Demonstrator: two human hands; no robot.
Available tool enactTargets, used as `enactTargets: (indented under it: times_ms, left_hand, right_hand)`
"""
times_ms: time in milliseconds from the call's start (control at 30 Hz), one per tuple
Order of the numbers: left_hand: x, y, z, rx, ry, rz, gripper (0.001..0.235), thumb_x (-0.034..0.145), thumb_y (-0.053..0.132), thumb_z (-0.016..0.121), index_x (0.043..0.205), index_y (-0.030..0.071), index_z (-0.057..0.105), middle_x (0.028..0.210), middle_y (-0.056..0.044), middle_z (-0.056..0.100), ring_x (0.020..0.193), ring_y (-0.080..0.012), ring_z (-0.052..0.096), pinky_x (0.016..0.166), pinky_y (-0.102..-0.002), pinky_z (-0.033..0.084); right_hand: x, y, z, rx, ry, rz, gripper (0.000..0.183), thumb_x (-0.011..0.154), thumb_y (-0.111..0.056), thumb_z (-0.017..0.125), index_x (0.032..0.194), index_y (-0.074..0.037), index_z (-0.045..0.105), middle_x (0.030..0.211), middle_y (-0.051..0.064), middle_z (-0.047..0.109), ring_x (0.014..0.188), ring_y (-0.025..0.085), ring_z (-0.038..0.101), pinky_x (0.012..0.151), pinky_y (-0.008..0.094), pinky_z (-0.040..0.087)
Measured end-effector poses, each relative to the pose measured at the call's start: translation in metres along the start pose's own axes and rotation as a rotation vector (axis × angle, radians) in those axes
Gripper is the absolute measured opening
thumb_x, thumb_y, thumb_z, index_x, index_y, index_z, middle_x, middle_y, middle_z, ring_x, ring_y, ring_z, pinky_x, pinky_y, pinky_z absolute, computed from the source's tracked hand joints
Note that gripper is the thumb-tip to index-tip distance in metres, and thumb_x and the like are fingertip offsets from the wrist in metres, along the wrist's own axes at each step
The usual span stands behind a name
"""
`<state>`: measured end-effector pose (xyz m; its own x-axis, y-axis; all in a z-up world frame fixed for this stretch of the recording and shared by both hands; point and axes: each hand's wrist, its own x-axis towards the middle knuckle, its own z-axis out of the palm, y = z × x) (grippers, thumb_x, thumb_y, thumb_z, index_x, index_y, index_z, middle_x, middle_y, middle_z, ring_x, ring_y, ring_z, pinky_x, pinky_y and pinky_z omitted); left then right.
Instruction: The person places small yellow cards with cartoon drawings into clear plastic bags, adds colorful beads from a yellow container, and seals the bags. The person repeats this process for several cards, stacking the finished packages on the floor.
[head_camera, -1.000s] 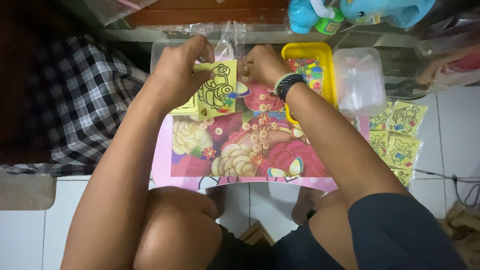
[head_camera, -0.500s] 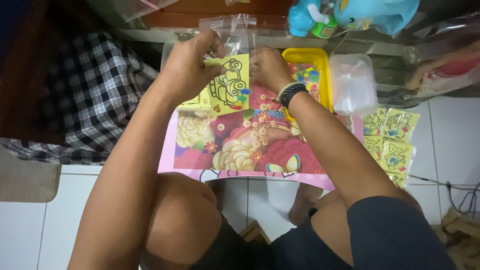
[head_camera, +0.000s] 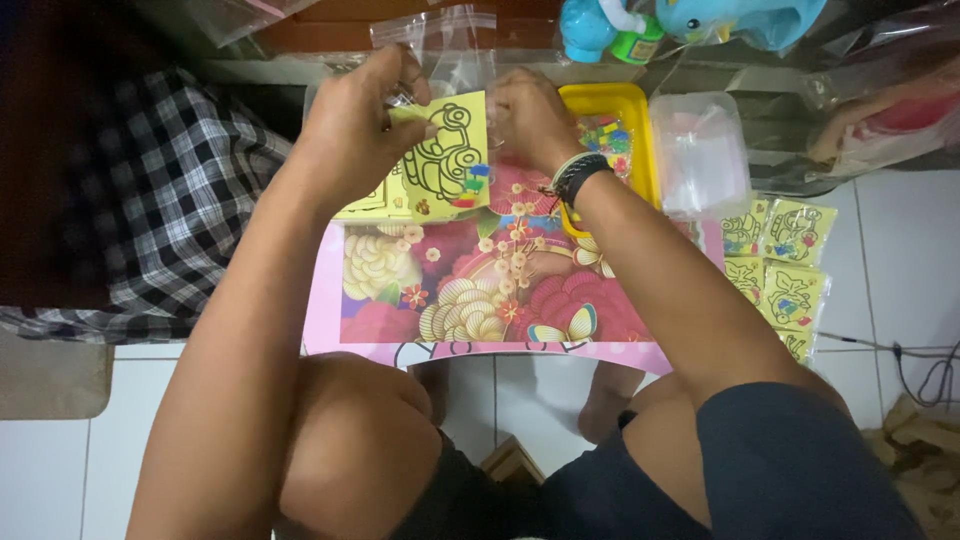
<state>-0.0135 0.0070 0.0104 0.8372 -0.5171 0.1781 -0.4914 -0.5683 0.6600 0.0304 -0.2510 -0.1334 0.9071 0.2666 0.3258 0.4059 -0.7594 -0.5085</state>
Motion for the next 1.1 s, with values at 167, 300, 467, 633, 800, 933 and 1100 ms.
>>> enactTargets:
  times_ms: [167,300,467,633,800,933,1100]
  left_hand:
    - [0.003,-0.006,-0.004,0.071,-0.008,-0.027,0.030,0.094,0.011,0.084,0.107,0.015,0.057,0.070,-0.006,0.057,0.058,-0.0227,0.049,0.060,-0.041,0.037]
    - [0.003,-0.001,-0.005,-0.029,0.018,0.063,0.030,0.092,0.008,0.082,0.105,0.016,0.056,0.093,-0.007,0.065,0.080,-0.0244,0.057,0.068,-0.040,0.042]
    - [0.009,0.015,0.010,-0.079,0.021,0.211,0.028,0.089,0.001,0.077,0.102,0.013,0.054,0.103,-0.010,0.068,0.088,-0.0268,0.059,0.072,-0.040,0.042]
    - [0.013,0.059,0.026,-0.105,-0.136,0.218,0.023,0.090,-0.005,0.067,0.103,0.010,0.056,0.105,-0.010,0.074,0.090,-0.0293,0.071,0.066,-0.045,0.049]
    - [0.014,0.089,0.049,-0.101,-0.200,0.329,0.025,0.090,-0.001,0.073,0.105,0.010,0.056,0.101,-0.009,0.074,0.089,-0.0281,0.071,0.067,-0.043,0.051]
    - [0.012,0.105,0.053,-0.093,-0.225,0.309,0.024,0.089,-0.001,0.068,0.104,0.011,0.055,0.089,-0.011,0.068,0.081,-0.0275,0.064,0.064,-0.041,0.045]
    - [0.012,0.108,0.057,-0.091,-0.241,0.277,0.019,0.092,-0.001,0.065,0.103,0.012,0.056,0.088,-0.010,0.069,0.079,-0.0255,0.065,0.061,-0.039,0.047]
  right_hand:
    - [0.010,-0.024,-0.032,0.048,-0.050,0.108,0.030,0.100,-0.012,0.070,0.071,-0.006,0.068,0.078,0.007,0.061,0.071,0.021,0.056,0.063,0.038,0.045]
    - [0.007,-0.059,-0.089,0.187,0.040,-0.018,0.013,0.102,-0.005,0.069,0.091,-0.006,0.073,0.080,0.006,0.068,0.072,0.015,0.063,0.067,0.031,0.053]
    - [-0.022,-0.102,-0.180,0.063,0.203,-0.217,0.009,0.108,0.006,0.071,0.103,0.004,0.078,0.083,0.011,0.076,0.070,0.015,0.072,0.066,0.026,0.061]
    - [-0.069,-0.139,-0.228,0.202,0.319,-0.154,0.004,0.112,0.009,0.066,0.114,0.010,0.069,0.107,0.020,0.075,0.102,0.025,0.075,0.093,0.034,0.061]
    - [-0.096,-0.134,-0.222,0.104,0.350,-0.160,0.007,0.106,0.001,0.071,0.107,-0.002,0.077,0.108,0.012,0.075,0.108,0.027,0.062,0.099,0.041,0.051]
    - [-0.104,-0.127,-0.223,0.150,0.313,-0.135,0.007,0.104,-0.002,0.072,0.101,-0.004,0.079,0.106,0.007,0.073,0.112,0.026,0.059,0.098,0.040,0.053]
    - [-0.111,-0.110,-0.209,0.169,0.234,-0.014,0.011,0.099,-0.006,0.073,0.108,-0.008,0.079,0.111,0.013,0.065,0.114,0.025,0.063,0.097,0.039,0.053]
